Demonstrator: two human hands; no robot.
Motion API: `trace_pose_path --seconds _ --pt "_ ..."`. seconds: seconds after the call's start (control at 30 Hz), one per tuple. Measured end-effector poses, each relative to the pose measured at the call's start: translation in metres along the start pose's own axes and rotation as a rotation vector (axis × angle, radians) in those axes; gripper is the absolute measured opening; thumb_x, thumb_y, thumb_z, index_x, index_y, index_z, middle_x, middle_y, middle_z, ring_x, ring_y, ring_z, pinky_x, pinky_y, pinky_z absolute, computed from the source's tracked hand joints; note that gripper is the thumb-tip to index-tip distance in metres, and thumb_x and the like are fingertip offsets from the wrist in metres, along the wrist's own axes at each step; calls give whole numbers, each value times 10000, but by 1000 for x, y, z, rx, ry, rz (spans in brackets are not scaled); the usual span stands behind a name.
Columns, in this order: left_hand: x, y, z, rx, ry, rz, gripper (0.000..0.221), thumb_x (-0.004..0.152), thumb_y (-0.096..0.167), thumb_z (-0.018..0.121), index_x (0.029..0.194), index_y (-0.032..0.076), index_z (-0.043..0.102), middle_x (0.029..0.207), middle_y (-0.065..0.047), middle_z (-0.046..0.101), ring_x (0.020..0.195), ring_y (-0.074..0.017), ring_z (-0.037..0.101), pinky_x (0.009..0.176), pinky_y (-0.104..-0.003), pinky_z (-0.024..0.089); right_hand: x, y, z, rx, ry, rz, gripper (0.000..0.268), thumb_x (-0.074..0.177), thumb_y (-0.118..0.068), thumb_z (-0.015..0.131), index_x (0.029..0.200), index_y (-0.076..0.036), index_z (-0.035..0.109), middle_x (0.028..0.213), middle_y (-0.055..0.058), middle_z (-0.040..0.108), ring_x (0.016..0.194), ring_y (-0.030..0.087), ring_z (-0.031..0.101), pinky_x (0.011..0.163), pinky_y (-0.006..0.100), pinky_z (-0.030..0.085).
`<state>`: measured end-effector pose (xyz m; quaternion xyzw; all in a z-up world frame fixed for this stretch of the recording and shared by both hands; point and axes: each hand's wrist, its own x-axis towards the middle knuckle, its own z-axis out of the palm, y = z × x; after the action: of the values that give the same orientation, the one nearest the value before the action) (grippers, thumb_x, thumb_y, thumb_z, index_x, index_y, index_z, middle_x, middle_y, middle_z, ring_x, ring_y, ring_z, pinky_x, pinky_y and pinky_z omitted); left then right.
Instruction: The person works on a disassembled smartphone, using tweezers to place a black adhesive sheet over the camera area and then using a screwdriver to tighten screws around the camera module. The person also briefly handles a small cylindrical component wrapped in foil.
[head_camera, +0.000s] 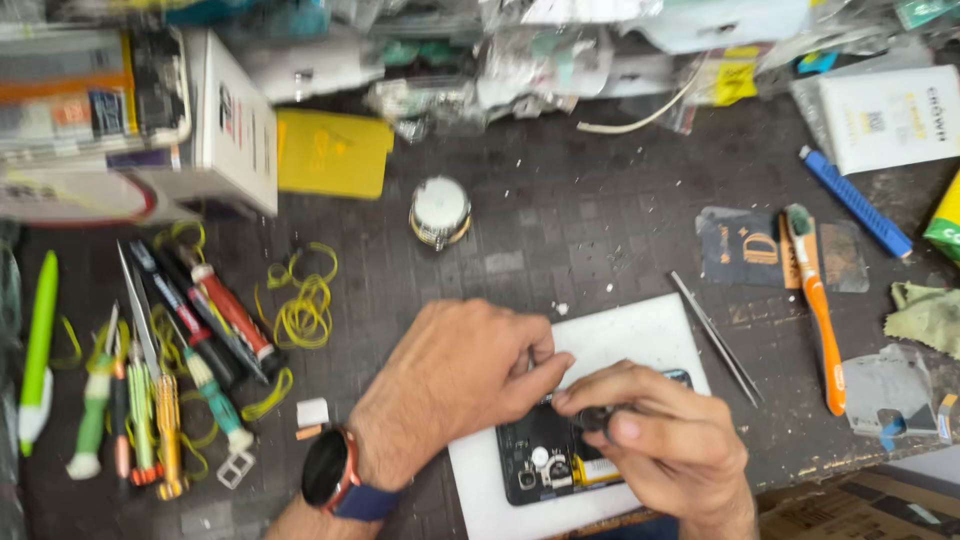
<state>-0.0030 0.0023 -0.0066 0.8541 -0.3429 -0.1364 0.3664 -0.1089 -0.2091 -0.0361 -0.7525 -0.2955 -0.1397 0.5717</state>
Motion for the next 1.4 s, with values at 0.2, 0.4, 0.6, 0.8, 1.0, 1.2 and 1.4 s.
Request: trace_pose_path --seconds 0.2,0.4,0.6,0.8,1.0,1.2,1.4 --pt "3 12 -11 -20 11 24 262 879 357 708 772 121 745 669 -85 730 632 -310 724 610 -424 574 -20 20 -9 250 -83 315 513 902 249 608 1279 -96 646 1129 319 686 1089 419 695 843 471 645" --pt "1 11 -10 -67 -21 -12 284 902 346 703 771 96 733 687 -67 744 655 -274 742 641 -401 586 -42 34 -11 249 -104 294 169 1054 -80 662 1207 -100 593 1221 182 697 1174 294 691 933 400 688" --pt "1 11 -10 -54 -42 -29 284 903 355 698 781 101 736 691 -66 744 662 -277 740 649 -404 585 -38 30 -12 447 38 1053 275 896 -185 656 1102 -35 761 1139 179 704 1199 291 667 951 454 612" --pt "1 11 -10 -73 -18 -20 267 897 343 701 782 105 740 677 -72 737 654 -283 739 673 -405 591 -39 35 -9 543 154 1096 320 871 -194 667 1062 57 721 1116 229 682 1196 326 692 929 501 623" --pt "1 10 -10 -50 -25 -20 280 900 352 704 777 104 740 675 -77 736 658 -289 735 664 -418 581 -52 43 -5 452 172 939 255 891 -138 666 1001 85 720 1043 253 677 1125 352 738 934 498 644" --pt "3 11 -11 -55 -30 -24 262 896 353 704 803 112 743 681 -61 742 640 -275 738 652 -396 586 -38 31 0 480 211 828 201 930 -90 672 999 95 709 1033 261 705 1096 342 737 909 491 653" --pt "3 9 -6 -48 -23 -49 259 878 345 714 768 112 732 664 -44 738 637 -275 734 612 -396 579 -13 20 22 147 363 -48 612 869 113 752 1360 -127 477 1037 238 717 950 344 761 893 478 679"
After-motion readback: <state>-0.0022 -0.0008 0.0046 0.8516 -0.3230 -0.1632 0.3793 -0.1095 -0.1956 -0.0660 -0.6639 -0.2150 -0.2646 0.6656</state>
